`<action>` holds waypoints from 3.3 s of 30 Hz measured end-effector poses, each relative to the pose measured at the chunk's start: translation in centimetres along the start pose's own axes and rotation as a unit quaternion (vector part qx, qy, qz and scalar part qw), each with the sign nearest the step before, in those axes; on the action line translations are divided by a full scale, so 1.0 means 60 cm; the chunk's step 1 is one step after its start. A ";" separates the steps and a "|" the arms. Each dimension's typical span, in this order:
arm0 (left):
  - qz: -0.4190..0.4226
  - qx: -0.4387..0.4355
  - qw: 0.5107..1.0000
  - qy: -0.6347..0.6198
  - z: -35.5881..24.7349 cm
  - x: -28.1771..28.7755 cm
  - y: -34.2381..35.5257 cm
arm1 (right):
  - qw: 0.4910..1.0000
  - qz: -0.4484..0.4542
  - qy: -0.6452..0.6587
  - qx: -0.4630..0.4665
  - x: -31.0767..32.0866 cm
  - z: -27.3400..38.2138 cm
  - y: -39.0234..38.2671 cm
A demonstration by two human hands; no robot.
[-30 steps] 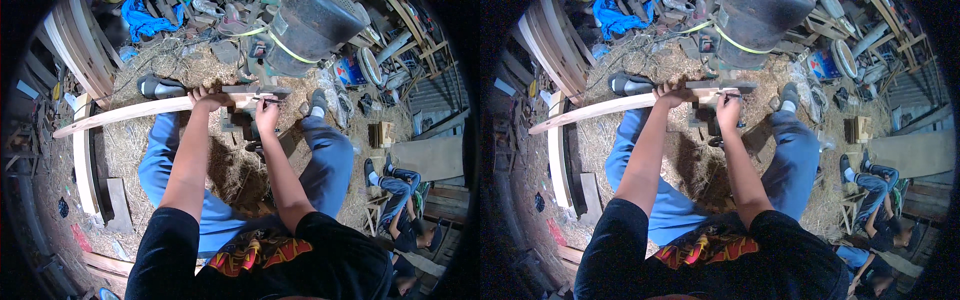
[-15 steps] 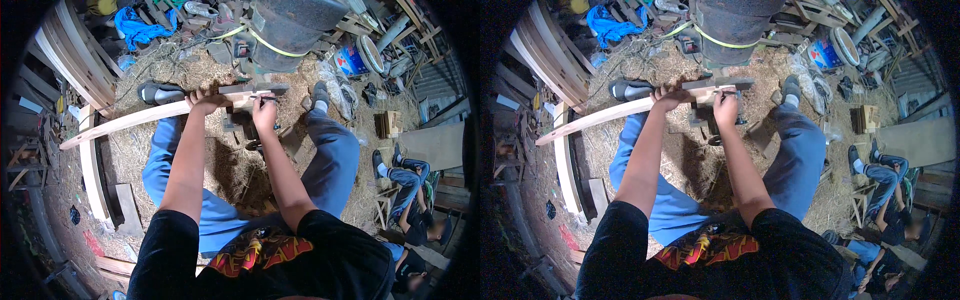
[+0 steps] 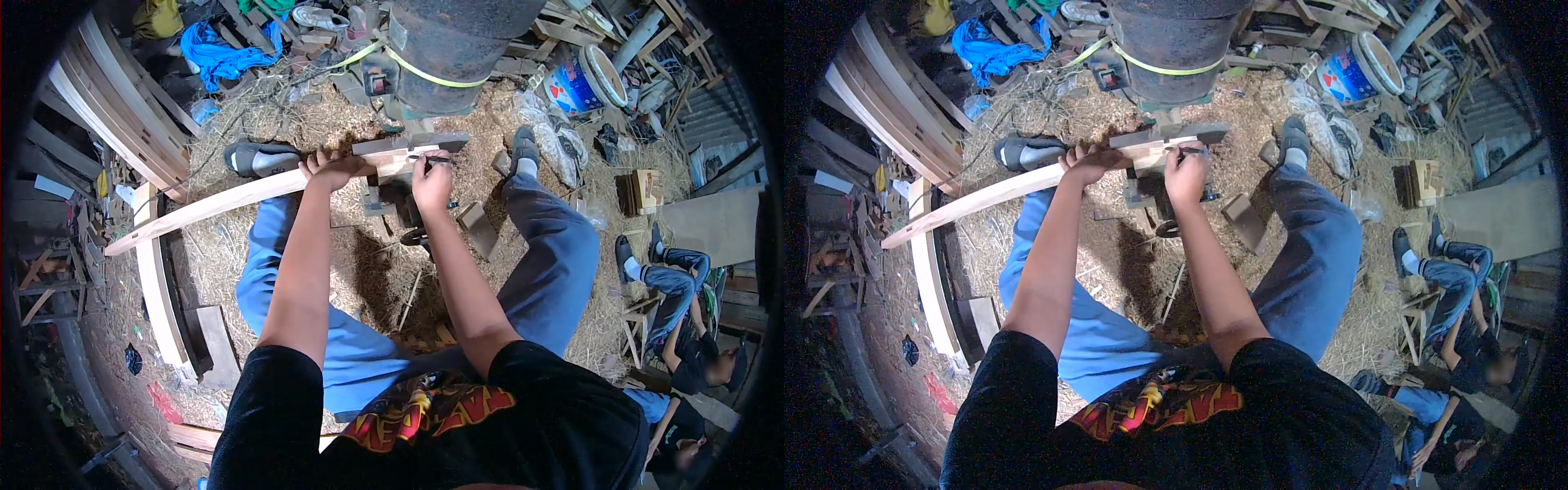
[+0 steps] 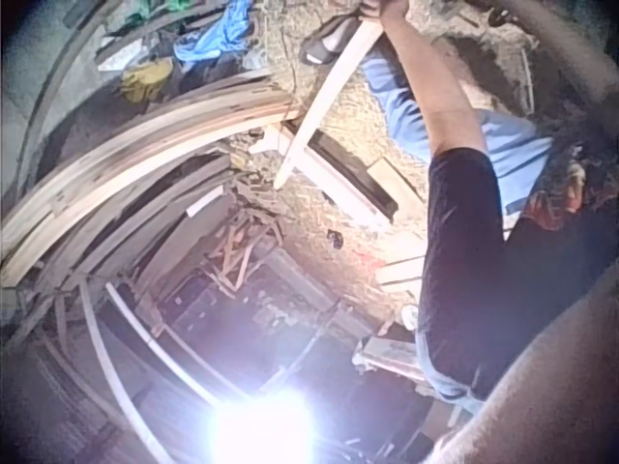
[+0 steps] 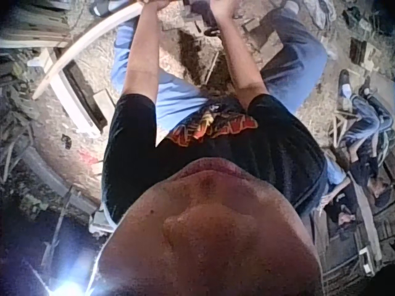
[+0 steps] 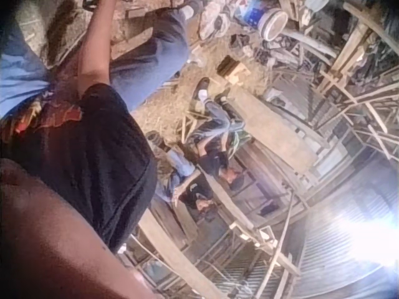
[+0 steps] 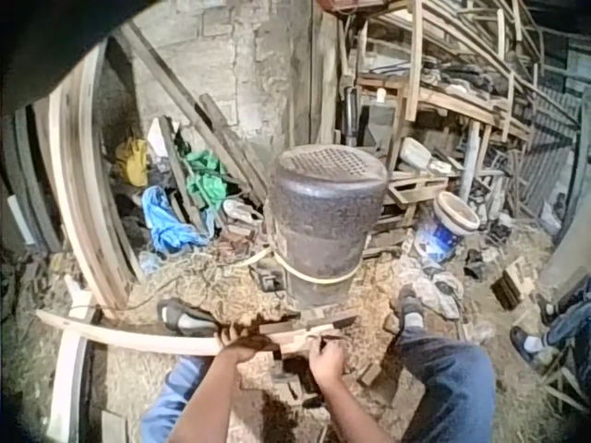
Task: The person uses a router to cut a groove into a piece of wood while sitting on the floor. They then mark the wood with a pencil and continue to route the channel.
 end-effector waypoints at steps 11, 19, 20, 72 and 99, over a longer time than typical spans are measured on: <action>-0.003 0.000 1.000 0.001 -0.001 -0.002 0.006 | 1.000 0.011 0.001 -0.015 0.000 0.005 0.000; -0.015 0.008 1.000 0.009 0.008 -0.011 0.014 | 1.000 0.012 0.013 -0.013 -0.002 0.004 -0.003; -0.010 0.004 1.000 0.008 -0.003 -0.006 0.010 | 1.000 -0.003 0.015 -0.026 -0.005 -0.009 0.000; -0.006 -0.020 1.000 0.009 -0.002 0.006 -0.006 | 0.998 -0.014 0.026 -0.060 0.000 -0.010 -0.001; 0.004 -0.045 0.999 0.006 -0.015 0.000 0.007 | 0.999 -0.019 0.026 -0.014 -0.007 -0.027 0.006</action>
Point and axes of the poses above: each hand's wrist, its own y-axis towards the middle knuckle, its own x-axis out of the back of the hand, z = x × y, the point moved 4 cm from there along y, towards the middle knuckle, and after that the axes turned 14 degrees about -z, right-handed, at the moved point
